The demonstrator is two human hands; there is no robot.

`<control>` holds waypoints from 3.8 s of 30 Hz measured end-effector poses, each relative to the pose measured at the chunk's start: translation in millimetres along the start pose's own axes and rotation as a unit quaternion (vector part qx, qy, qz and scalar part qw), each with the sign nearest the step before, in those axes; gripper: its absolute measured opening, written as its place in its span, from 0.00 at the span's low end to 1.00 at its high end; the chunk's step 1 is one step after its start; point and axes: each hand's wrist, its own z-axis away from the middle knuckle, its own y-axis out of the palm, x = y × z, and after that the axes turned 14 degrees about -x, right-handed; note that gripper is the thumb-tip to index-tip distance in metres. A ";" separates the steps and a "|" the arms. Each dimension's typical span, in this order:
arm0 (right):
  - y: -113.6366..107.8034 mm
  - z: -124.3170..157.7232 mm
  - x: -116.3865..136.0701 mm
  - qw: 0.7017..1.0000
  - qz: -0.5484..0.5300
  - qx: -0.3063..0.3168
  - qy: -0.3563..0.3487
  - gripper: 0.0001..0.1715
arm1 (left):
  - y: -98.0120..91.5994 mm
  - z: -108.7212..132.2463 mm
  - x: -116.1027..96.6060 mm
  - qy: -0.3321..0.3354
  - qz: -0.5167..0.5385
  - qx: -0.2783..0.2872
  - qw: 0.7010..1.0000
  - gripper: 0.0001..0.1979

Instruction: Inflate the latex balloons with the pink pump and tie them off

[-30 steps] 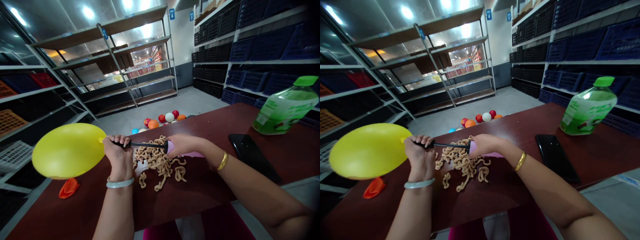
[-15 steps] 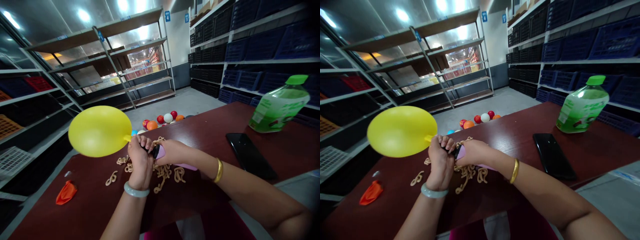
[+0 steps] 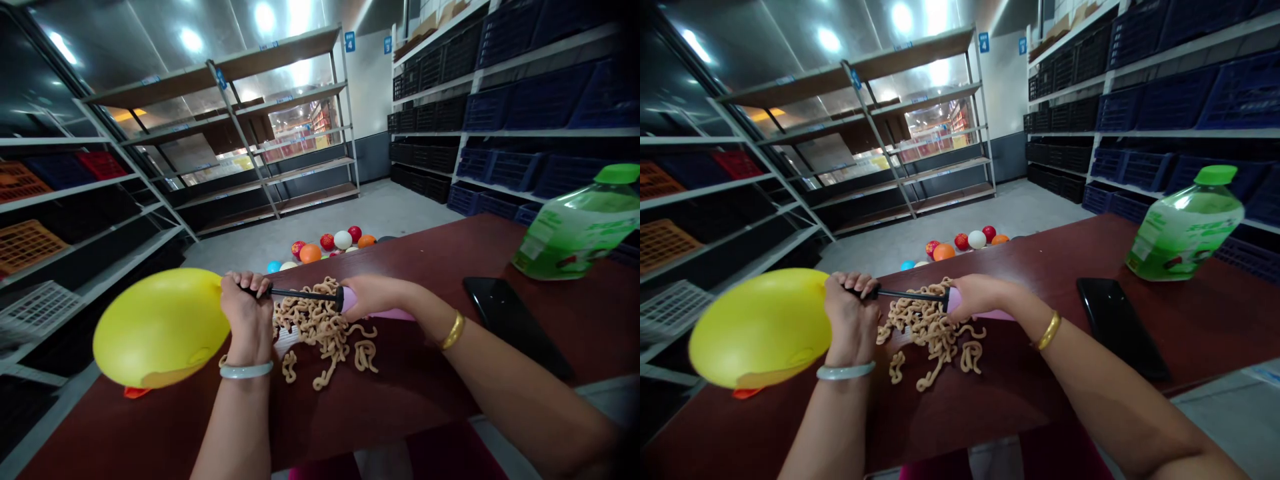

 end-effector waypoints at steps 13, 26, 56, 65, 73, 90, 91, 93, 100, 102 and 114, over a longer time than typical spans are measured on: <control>30.8 -1.8 12.6 0.995 0.037 -0.087 -0.011 0.32 | 11.9 73.7 62.9 -0.069 -0.050 0.027 0.996 0.14; 17.4 -2.0 -1.7 0.999 0.036 -0.032 -0.007 0.28 | 1.0 5.1 10.1 -0.016 -0.010 -0.017 1.000 0.10; 20.2 -5.3 3.1 0.978 0.173 -0.116 -0.028 0.29 | 6.9 9.7 -13.3 0.059 -0.014 -0.012 0.998 0.10; 28.4 -1.1 12.9 0.975 0.191 -0.107 -0.024 0.27 | 3.5 40.6 35.8 -0.007 -0.029 0.011 1.000 0.13; 35.2 -0.2 22.9 0.983 0.139 -0.122 -0.001 0.26 | 13.8 80.0 59.4 -0.049 -0.048 0.047 0.996 0.15; 25.0 -4.0 -0.6 0.973 0.204 -0.102 -0.026 0.26 | -1.1 19.4 22.5 0.015 -0.002 -0.003 1.000 0.13; 26.8 -3.4 1.9 0.973 0.202 -0.103 -0.027 0.25 | 0.0 26.6 29.5 0.004 -0.005 0.001 1.000 0.12; 30.7 -2.7 7.3 0.975 0.196 -0.103 -0.023 0.25 | 2.7 42.2 43.5 -0.020 -0.019 0.011 1.000 0.11; 36.2 -1.2 21.3 0.978 0.177 -0.106 0.008 0.25 | 13.2 78.9 66.8 -0.045 -0.039 0.051 0.997 0.17; 35.1 -0.5 22.0 0.979 0.169 -0.118 0.008 0.26 | 14.8 77.3 62.6 -0.045 -0.039 0.062 0.996 0.17; 18.8 -5.1 -4.5 0.974 0.196 -0.114 -0.020 0.26 | 6.5 11.6 -6.4 0.038 0.007 -0.001 0.999 0.10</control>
